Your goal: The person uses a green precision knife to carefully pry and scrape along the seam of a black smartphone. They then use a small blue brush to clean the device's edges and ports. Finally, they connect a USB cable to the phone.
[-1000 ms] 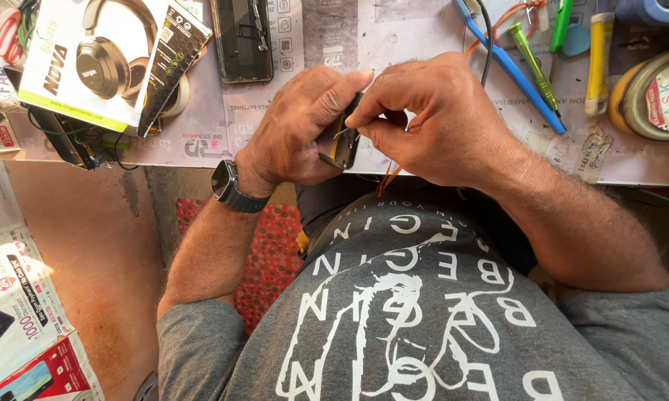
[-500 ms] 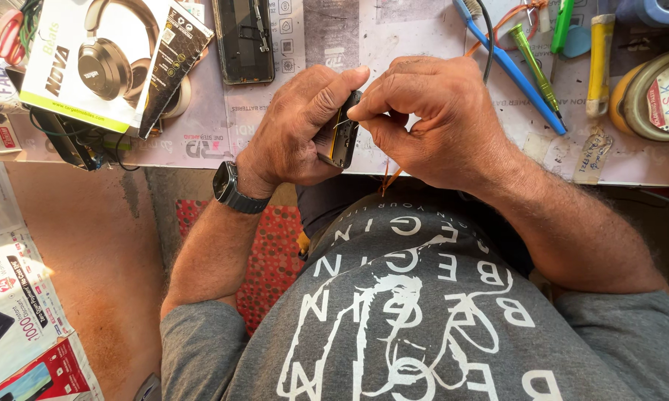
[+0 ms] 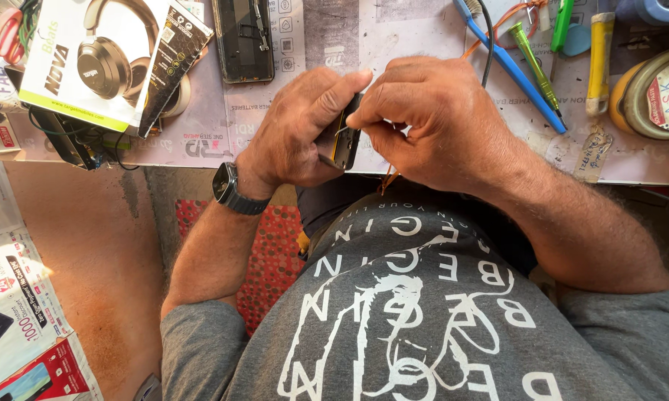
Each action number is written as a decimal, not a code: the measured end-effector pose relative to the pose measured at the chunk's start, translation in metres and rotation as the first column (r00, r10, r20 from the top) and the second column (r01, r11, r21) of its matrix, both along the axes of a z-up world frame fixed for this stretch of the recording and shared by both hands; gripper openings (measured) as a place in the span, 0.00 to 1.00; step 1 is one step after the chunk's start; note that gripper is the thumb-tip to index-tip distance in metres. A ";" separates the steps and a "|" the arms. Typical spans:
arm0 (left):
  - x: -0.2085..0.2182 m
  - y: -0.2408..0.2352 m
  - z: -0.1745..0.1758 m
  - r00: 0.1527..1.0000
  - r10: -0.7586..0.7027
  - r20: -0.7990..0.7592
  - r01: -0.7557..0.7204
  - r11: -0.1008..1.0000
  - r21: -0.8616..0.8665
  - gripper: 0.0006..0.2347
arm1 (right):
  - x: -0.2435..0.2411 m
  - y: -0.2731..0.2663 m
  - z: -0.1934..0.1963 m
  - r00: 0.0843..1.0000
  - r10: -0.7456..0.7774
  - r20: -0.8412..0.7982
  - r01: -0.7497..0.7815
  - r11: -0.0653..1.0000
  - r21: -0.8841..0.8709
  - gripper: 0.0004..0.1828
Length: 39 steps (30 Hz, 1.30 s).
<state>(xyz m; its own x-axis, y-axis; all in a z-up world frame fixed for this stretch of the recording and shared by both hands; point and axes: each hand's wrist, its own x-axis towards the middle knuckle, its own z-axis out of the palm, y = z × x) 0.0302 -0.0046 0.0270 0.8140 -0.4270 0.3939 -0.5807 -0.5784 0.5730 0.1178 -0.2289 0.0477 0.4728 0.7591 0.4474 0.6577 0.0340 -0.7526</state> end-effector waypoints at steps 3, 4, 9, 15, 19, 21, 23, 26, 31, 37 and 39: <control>-0.007 -0.002 0.006 0.996 0.034 -0.079 -0.035 0.999 -0.006 0.34 | 0.000 -0.001 0.002 0.995 0.045 -0.092 -0.041 0.998 0.048 0.10; -0.010 -0.002 0.007 0.993 0.031 -0.114 -0.034 0.999 -0.016 0.33 | 0.000 -0.002 0.002 0.990 0.054 -0.127 -0.048 0.998 0.048 0.10; -0.024 0.005 0.021 0.975 -0.029 -0.219 0.019 0.999 -0.050 0.31 | -0.006 0.000 0.000 0.943 0.110 -0.315 -0.091 0.993 0.074 0.09; -0.027 0.015 0.029 0.944 -0.058 -0.326 0.049 0.998 -0.036 0.32 | -0.017 0.009 -0.012 0.876 0.120 -0.467 -0.066 0.989 0.129 0.08; -0.028 0.020 0.031 0.925 -0.029 -0.378 0.036 0.999 0.010 0.32 | -0.021 0.011 -0.024 0.826 0.143 -0.546 -0.067 0.985 0.158 0.08; -0.027 0.023 0.034 0.925 -0.031 -0.379 0.049 0.998 0.038 0.32 | -0.021 0.012 -0.030 0.811 0.155 -0.564 -0.072 0.983 0.167 0.08; -0.028 0.024 0.038 0.929 -0.017 -0.370 0.054 0.995 0.090 0.32 | -0.023 0.013 -0.035 0.768 0.176 -0.615 -0.078 0.980 0.184 0.08; -0.029 0.026 0.043 0.932 -0.011 -0.361 0.063 0.989 0.131 0.33 | -0.026 0.017 -0.041 0.699 0.254 -0.669 -0.089 0.958 0.272 0.09; -0.033 0.024 0.047 0.932 0.017 -0.362 0.052 0.982 0.181 0.32 | -0.029 0.018 -0.046 0.702 0.255 -0.665 -0.105 0.960 0.258 0.09; -0.034 0.025 0.046 0.920 0.012 -0.391 0.057 0.985 0.164 0.34 | -0.027 0.018 -0.046 0.677 0.280 -0.681 -0.129 0.956 0.265 0.09; -0.033 0.024 0.045 0.910 0.008 -0.414 0.059 0.987 0.150 0.34 | -0.027 0.019 -0.047 0.669 0.270 -0.693 -0.119 0.959 0.259 0.08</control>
